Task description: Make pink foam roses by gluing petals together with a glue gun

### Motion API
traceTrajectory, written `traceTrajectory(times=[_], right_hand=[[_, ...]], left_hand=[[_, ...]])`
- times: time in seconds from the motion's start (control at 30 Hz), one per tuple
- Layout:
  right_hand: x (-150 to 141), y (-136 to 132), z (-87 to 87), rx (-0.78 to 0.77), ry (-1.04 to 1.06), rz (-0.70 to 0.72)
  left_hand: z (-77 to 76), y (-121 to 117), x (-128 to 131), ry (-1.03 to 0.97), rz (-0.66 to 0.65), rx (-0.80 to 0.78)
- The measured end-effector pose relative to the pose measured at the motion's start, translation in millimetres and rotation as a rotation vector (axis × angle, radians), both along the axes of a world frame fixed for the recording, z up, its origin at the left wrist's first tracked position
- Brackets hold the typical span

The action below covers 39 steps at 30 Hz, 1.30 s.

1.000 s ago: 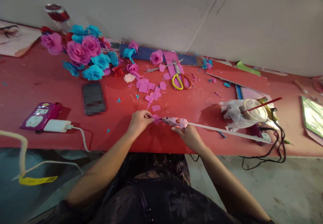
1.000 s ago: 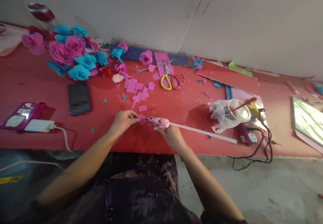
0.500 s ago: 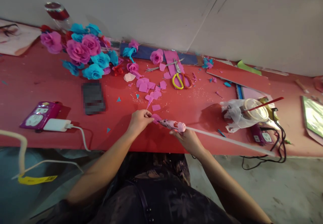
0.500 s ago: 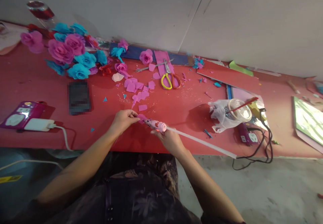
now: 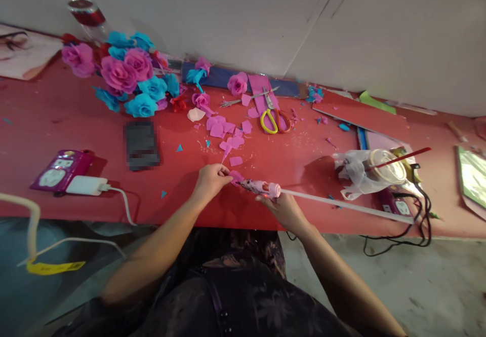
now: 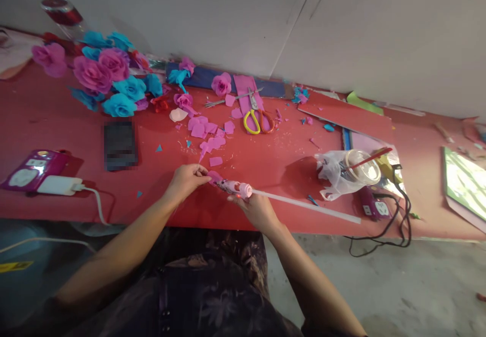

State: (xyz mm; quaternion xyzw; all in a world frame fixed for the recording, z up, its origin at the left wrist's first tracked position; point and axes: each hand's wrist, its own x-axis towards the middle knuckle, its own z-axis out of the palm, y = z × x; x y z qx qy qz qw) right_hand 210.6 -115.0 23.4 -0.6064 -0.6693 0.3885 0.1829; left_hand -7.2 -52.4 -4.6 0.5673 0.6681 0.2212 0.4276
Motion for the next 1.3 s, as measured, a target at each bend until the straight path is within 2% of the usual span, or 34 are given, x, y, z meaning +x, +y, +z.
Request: traceTrajectory(times=[0.13, 0.43, 0.6, 0.67, 0.8, 0.87, 0.9, 0.93, 1.03, 1.13, 1.17, 1.23, 1.3], right_hand=[[-0.1, 3.4, 5.0, -0.007, 0.086, 0.066], [4.6, 17.4, 8.6, 0.095, 0.112, -0.005], [5.6, 13.0, 9.2, 0.084, 0.003, -0.002], [12.3, 15.7, 8.3, 0.113, -0.053, -0.048], [46.1, 37.8, 3.5, 0.241, -0.34, -0.151], [68.3, 56.0, -2.0, 0.334, -0.537, -0.114], [79.3, 66.1, -6.0, 0.374, -0.617, -0.11], [89.7, 76.2, -10.8, 0.393, -0.637, -0.134], [114.9, 102.4, -26.5, 0.445, -0.759, -0.146], [123.0, 114.1, -30.4, 0.408, -0.888, -0.118], [119.3, 114.1, -26.3, 0.413, -0.916, -0.085], [100.1, 109.0, -9.6, 0.543, -0.883, -0.121], [67.5, 99.3, 14.6, 0.634, -0.623, -0.1]], left_hand=[[2.6, 0.0, 0.0, 0.005, -0.003, -0.018], [-1.7, 0.7, -0.4, -0.02, 0.002, -0.003], [2.8, 1.5, -1.4, -0.004, -0.011, -0.015], [3.6, 1.5, -1.0, -0.001, -0.014, -0.015], [3.0, -1.7, 3.0, -0.083, 0.028, -0.035], [6.1, -3.5, 2.5, -0.165, 0.06, -0.043], [9.6, -3.8, -0.1, -0.195, 0.075, -0.036], [14.4, -3.4, -4.8, -0.312, 0.145, -0.055], [37.7, 0.6, -31.6, -0.571, 0.298, -0.136], [66.6, 5.8, -62.1, -0.694, 0.376, -0.048], [74.9, 7.2, -68.0, -0.683, 0.374, -0.021], [86.7, 9.4, -69.1, -0.603, 0.293, 0.021], [91.9, 11.0, -56.5, -0.51, 0.086, 0.042]])
